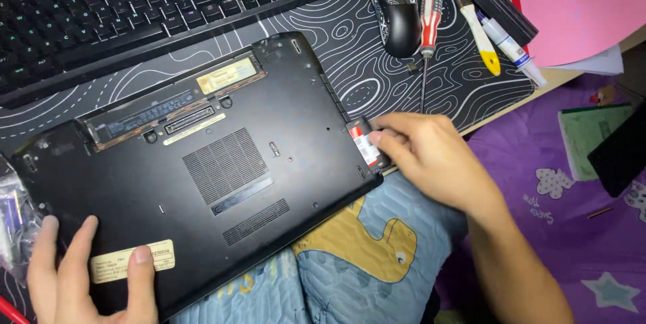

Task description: The person uses a screwdriver to unscrew screws from the bottom cover of a laptop resting on their lap, collecting the screws in a small plastic bag. They then flip the laptop open, set a small circuit board assembly on the keyboard, and attach multimeter test leads to it.

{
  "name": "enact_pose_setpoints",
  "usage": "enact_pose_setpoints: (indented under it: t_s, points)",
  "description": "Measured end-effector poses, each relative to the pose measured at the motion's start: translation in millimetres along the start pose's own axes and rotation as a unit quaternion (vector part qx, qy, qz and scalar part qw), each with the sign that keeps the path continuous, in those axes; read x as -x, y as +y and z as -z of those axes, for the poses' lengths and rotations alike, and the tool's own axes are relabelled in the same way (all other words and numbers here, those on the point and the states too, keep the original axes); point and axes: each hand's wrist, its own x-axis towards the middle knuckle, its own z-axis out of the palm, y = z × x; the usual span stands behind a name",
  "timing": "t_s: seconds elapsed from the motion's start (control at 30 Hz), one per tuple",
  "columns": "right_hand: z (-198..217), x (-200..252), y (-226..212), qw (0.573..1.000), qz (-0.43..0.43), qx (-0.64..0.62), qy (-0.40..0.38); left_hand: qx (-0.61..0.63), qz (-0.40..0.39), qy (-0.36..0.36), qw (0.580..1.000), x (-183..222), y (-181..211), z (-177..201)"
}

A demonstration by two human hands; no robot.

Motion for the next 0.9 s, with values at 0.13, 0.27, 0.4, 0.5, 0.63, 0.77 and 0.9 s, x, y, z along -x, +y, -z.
enact_pose_setpoints:
  t_s: [0.13,0.27,0.4,0.5,0.63,0.77,0.9]
  points:
    - [-20.8,10.3,-3.5,0.997,0.065,0.009,0.046,0.009,-0.001,0.008,1.000,2.1,-0.7,-2.7]
    - [-30.5,25.3,-8.6,0.997,0.039,-0.027,0.059,-0.002,0.007,0.003,1.000,4.9,-2.1,-3.6]
    - [-47.8,39.2,-11.9,0.991,-0.027,-0.104,0.076,0.000,0.011,-0.002,1.000,3.4,0.5,-0.8]
    - [-57.0,41.9,-15.1,0.983,-0.041,-0.156,0.085,0.006,-0.022,0.014,1.000,7.0,-27.9,-4.2]
    - [-65.9,43.1,-14.9,0.979,-0.046,-0.172,0.100,0.186,0.145,-0.002,0.972,-17.4,21.1,4.3]
    - [-82.8,45.0,-16.2,0.982,-0.023,-0.128,0.138,0.145,0.153,-0.010,0.978,-20.4,30.8,12.4]
    - [-88.5,44.3,-28.1,0.978,0.027,0.135,0.158,0.046,0.106,-0.005,0.993,-9.3,16.0,10.3]
